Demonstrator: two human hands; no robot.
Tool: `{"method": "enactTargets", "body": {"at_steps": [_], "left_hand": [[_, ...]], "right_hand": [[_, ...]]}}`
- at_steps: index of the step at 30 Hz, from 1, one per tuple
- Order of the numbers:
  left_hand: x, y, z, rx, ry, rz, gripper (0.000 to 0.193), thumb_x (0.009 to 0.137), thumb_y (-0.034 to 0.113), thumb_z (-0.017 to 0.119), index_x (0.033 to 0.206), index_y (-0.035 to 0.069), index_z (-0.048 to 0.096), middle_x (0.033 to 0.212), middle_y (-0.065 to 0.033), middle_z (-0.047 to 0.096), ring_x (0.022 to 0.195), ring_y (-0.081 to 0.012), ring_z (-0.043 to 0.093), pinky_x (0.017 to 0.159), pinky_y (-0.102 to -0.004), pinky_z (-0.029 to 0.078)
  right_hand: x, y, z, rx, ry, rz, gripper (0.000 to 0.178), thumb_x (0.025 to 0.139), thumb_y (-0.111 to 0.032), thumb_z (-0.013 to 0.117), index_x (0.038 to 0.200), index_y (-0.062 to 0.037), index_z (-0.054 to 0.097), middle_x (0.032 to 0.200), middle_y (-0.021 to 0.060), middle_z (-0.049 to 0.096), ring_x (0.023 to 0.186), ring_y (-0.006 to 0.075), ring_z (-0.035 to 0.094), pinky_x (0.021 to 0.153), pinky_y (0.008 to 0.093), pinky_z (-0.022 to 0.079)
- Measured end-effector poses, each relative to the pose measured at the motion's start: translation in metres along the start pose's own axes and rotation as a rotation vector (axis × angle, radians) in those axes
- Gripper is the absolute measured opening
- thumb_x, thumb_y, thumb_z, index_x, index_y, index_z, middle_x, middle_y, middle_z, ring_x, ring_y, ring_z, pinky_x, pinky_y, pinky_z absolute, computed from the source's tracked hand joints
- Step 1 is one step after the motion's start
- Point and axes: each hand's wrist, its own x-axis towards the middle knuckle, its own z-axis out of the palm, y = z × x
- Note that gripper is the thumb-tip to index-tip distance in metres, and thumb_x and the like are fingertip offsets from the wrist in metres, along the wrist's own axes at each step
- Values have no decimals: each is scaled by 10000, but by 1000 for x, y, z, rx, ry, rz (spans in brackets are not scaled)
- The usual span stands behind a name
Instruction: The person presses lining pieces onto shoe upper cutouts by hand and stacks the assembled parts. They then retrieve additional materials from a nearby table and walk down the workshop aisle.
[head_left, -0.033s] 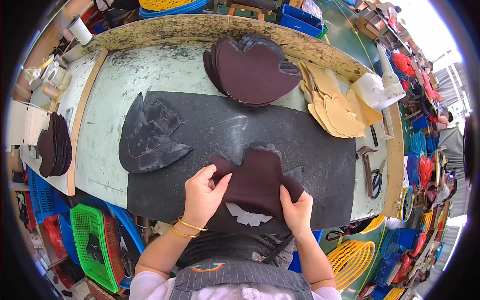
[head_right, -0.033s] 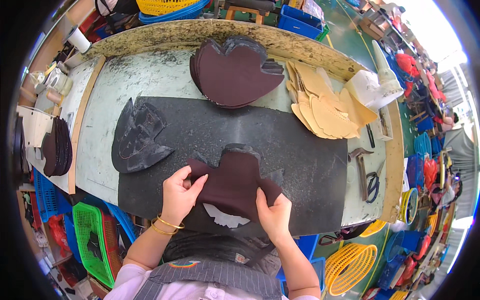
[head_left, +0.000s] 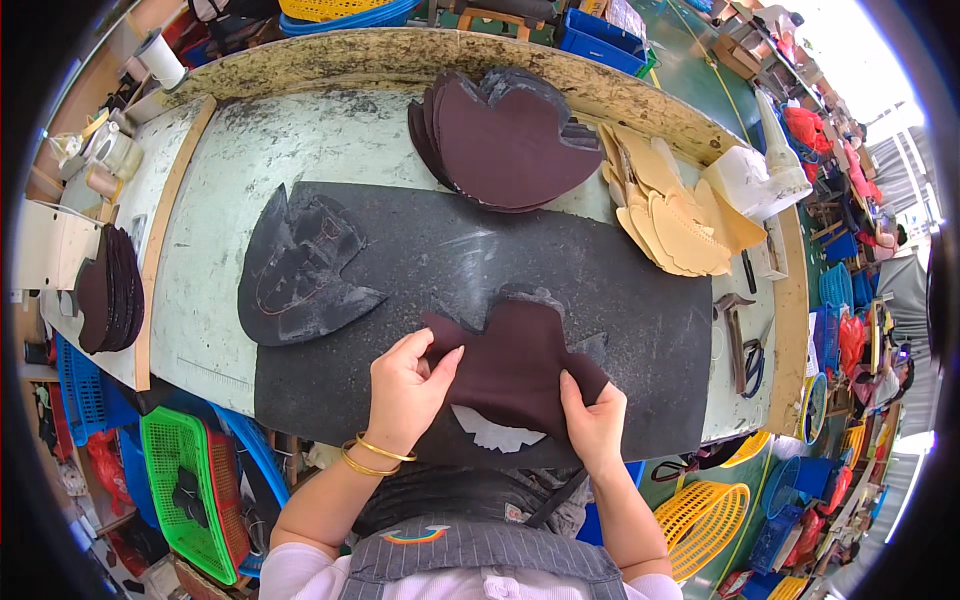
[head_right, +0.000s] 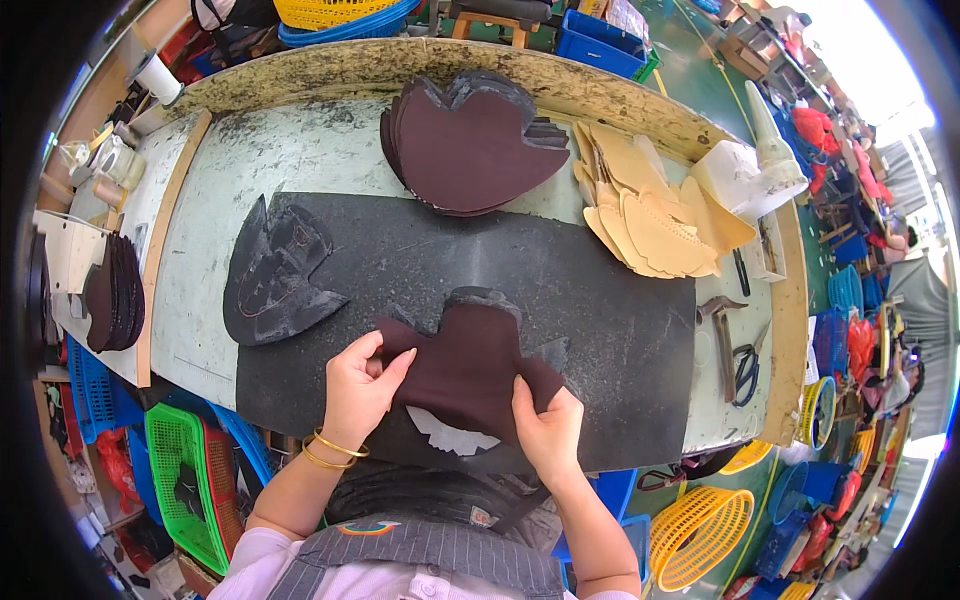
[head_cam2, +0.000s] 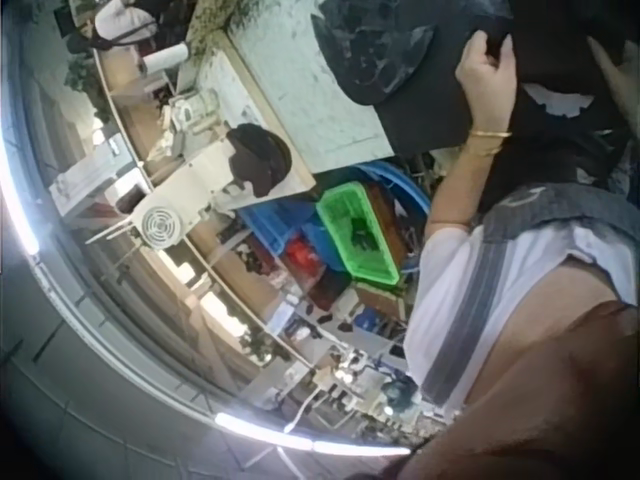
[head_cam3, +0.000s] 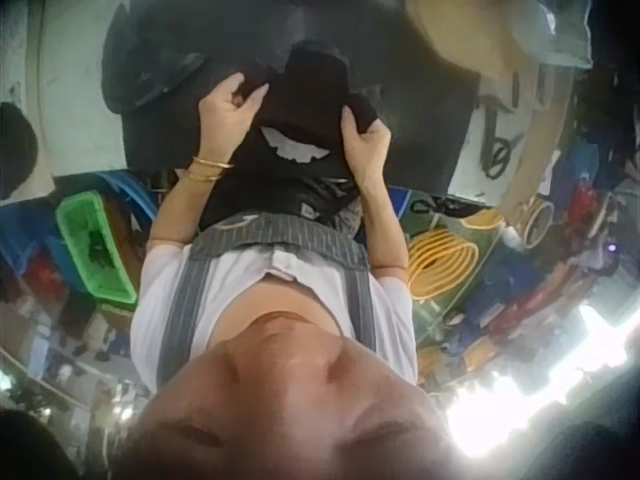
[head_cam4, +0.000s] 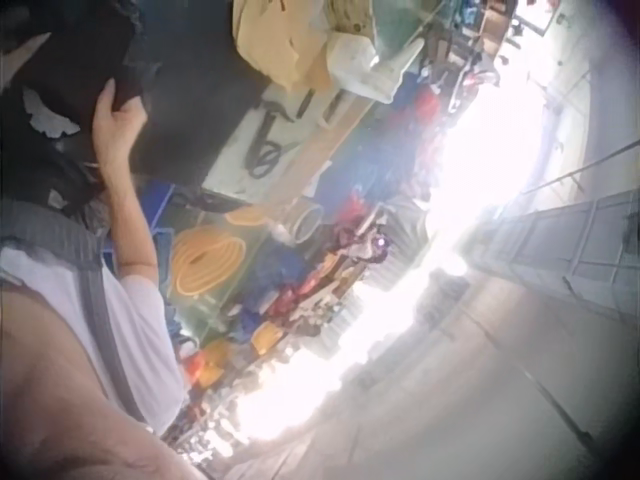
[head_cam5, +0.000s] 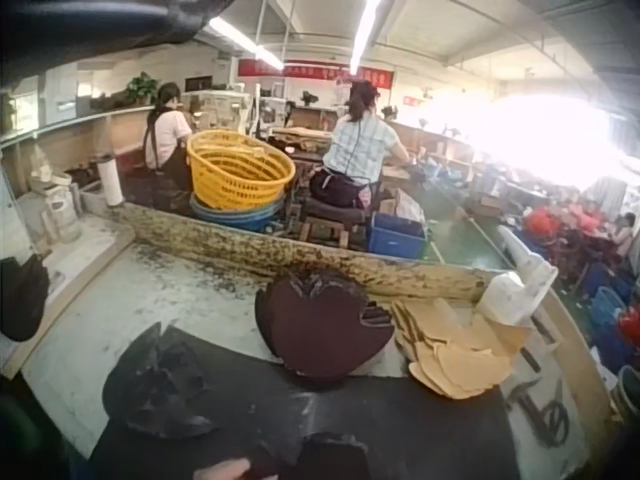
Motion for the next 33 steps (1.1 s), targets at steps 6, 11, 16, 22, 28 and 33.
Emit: {"method": "enactTargets", "body": {"at_steps": [6,11,16,22,28,33], "left_hand": [[3,9,0,119,4,50,204,788,46,703,968,-6,622,723,23,587,503,25,412,410,-182,302],[6,45,6,366,279,160,439,708,-43,694,1126,24,577,942,-59,585,635,-70,512,509,-228,410],[31,46,21,457,-553,744,235,801,80,622,1034,77,659,1149,-1,617,833,-213,519,786,-311,473],[30,44,14,533,-664,843,324,771,250,675,1035,63,659,1174,-24,609,870,-220,507,824,-319,433],[16,46,7,528,-694,789,429,761,363,678,1068,64,656,1218,-37,587,1020,-261,499,903,-359,419],[6,53,-17,564,-767,758,449,742,325,715,1075,36,631,1228,-69,577,1148,-294,486,945,-376,407]], "right_hand": [[2,-1,1,-56,45,-3,172,834,-37,591,998,-12,635,830,93,663,776,123,621,718,271,478],[3,-7,2,-110,25,-38,161,877,-42,572,1012,23,631,873,15,657,823,61,564,737,230,460],[4,-9,-1,-154,7,-57,130,875,-66,589,967,14,633,830,25,653,750,59,578,647,227,476],[3,-13,-27,22,85,121,126,887,-72,572,986,4,582,635,30,584,480,61,549,415,210,432],[5,-10,-33,22,81,132,128,892,-50,541,1008,2,551,658,40,592,489,86,568,426,227,449],[12,-1,-38,-421,64,-68,156,844,-50,572,994,-14,547,722,109,618,550,228,615,497,320,486]]}}
